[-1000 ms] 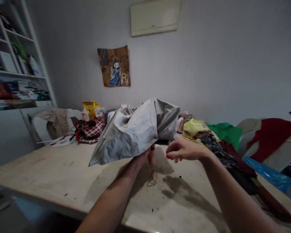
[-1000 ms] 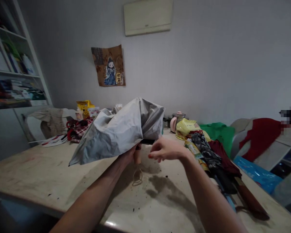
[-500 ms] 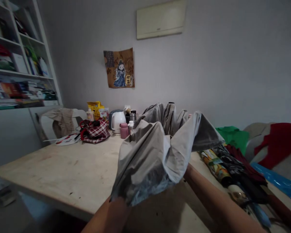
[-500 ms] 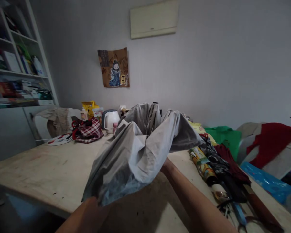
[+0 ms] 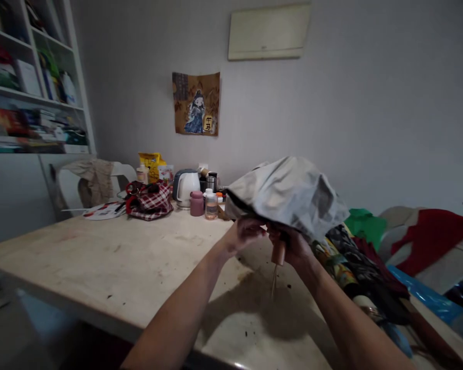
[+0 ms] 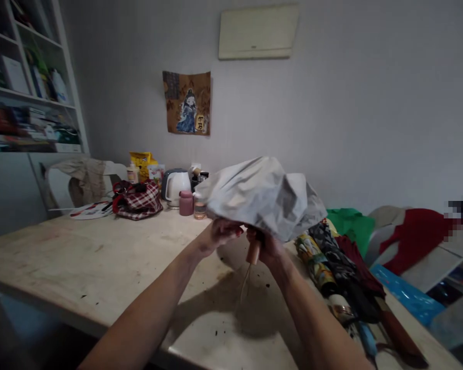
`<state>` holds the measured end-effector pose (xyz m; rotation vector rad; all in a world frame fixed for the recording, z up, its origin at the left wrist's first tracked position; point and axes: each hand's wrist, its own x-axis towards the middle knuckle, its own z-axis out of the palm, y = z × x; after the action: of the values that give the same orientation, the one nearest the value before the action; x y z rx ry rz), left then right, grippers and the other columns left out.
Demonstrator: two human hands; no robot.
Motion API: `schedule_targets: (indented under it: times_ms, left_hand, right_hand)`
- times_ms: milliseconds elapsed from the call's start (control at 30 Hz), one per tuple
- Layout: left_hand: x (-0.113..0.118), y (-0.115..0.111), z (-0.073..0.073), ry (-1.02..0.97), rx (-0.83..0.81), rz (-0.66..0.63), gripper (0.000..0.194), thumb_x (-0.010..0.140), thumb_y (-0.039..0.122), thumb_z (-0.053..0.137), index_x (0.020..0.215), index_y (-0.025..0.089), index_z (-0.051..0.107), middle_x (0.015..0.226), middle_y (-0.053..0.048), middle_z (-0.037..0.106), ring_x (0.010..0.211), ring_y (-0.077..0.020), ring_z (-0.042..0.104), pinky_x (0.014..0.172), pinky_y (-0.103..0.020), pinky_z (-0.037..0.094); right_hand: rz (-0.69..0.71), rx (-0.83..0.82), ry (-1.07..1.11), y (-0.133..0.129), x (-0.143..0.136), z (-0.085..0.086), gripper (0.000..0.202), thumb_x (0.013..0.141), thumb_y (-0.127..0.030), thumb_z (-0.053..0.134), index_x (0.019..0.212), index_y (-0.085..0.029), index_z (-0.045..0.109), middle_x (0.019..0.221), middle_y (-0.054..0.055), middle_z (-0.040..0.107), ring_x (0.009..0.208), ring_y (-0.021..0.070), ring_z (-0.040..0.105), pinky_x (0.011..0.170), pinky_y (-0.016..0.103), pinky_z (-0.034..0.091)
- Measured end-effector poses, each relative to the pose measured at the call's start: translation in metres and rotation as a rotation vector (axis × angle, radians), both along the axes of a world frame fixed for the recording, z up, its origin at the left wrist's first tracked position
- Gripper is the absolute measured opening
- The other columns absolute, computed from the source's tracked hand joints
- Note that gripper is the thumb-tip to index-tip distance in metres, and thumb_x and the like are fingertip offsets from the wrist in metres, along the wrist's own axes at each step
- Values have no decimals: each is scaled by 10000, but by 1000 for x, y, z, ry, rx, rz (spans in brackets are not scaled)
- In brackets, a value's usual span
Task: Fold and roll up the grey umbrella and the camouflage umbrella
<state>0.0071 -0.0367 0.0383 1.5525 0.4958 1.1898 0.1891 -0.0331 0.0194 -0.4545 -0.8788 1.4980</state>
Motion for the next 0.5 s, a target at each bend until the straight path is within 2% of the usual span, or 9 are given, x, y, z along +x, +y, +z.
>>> schedule_targets:
  times_ms: [67,133,200,300,400,500]
  left_hand:
    - [-1,5,4,-45,-21,41,452,641,519,809,780,110,675,660,-53,662,538,-88,547,513,-199,428]
    - [-5,5,7,-190,23,223,489,719,599,711,717,115,640,555,-21,599,452,-62,470,438,-175,351]
    - [-7,1,11,-342,161,401,455,779,584,666,750,133,614,538,10,558,436,-56,438,418,-165,336]
    - [-5,-13,14,-371,456,474,363,808,442,706,1030,168,614,747,-3,608,575,-74,534,553,-182,465]
    - [0,-30,14,-259,732,555,469,831,329,705,1261,213,559,957,-40,599,683,-88,562,697,-227,517]
    - [3,-42,17,-191,983,744,284,886,252,629,1166,203,635,974,-61,602,775,-119,588,751,-238,512]
  right_hand:
    - [20,-85,75,0,3,5,250,610,-108,726,823,-123,595,756,39,640,524,37,462,474,128,439]
    - [7,-128,119,0,6,6,233,608,-102,706,810,-110,589,739,40,626,523,24,456,471,103,431]
    - [-9,-131,122,2,10,3,204,611,-105,700,774,-114,577,691,26,597,518,28,459,464,101,430]
    - [-16,-131,108,6,11,-4,189,606,-105,702,747,-118,577,666,17,582,512,36,463,453,112,429]
    - [-26,-128,79,7,6,-10,204,590,-115,728,742,-119,593,663,8,591,507,35,458,457,120,419]
    - [-25,-119,25,5,-4,-16,242,569,-132,766,760,-125,617,670,6,609,506,39,462,460,134,408]
